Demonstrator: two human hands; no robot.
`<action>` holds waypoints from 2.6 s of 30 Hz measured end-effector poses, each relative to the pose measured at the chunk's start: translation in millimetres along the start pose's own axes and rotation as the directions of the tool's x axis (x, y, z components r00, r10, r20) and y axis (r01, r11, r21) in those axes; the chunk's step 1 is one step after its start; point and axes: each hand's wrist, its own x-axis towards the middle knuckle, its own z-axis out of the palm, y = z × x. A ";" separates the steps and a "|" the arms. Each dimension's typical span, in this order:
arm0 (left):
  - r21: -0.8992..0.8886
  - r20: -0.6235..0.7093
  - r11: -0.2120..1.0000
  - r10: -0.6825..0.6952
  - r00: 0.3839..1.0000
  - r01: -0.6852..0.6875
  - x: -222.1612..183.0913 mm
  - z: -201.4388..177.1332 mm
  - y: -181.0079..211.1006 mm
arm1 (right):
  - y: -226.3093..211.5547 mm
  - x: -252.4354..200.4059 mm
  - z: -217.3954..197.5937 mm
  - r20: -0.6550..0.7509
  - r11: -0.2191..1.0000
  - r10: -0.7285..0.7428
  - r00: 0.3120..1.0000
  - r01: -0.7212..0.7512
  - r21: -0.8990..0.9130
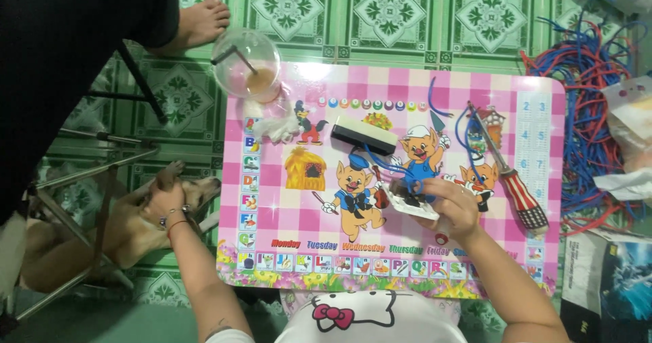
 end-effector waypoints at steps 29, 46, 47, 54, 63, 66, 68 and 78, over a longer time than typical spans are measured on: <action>-0.922 0.052 0.183 0.931 0.362 -0.340 -236.4 -319.8 259.9 | -2.9 -0.2 -3.2 0.007 0.994 0.048 0.999 -0.049 0.102; -0.936 -0.007 0.070 0.976 0.216 -0.345 -356.1 -154.2 321.7 | 4.3 -8.9 -12.7 0.160 0.891 0.194 0.968 -0.242 0.384; -0.953 0.014 0.086 0.970 0.241 -0.290 -358.4 -144.3 318.0 | 9.2 -14.9 -15.6 0.238 0.843 0.283 0.929 -0.359 0.401; -0.967 -0.077 -0.017 0.971 0.228 -0.254 -353.8 -132.4 314.7 | 26.8 -0.6 -38.7 -0.009 0.679 0.654 0.757 -0.581 0.448; -0.958 -0.174 -0.105 0.953 0.248 -0.269 -353.1 -131.1 315.5 | 13.2 7.5 -35.5 0.139 0.736 0.677 0.723 -0.659 -0.158; -0.960 -0.163 -0.100 0.958 0.234 -0.260 -351.1 -139.3 314.8 | 21.8 -9.1 -24.9 0.164 0.804 0.574 0.803 -0.513 -0.300; -0.960 -0.163 -0.099 0.958 0.236 -0.262 -351.2 -140.2 315.0 | 23.6 -10.9 -23.7 0.183 0.824 0.548 0.816 -0.489 -0.285; -0.964 -0.170 -0.114 0.958 0.231 -0.239 -350.0 -136.3 314.5 | 29.2 8.1 -60.9 0.214 0.832 0.544 0.811 -0.491 -0.257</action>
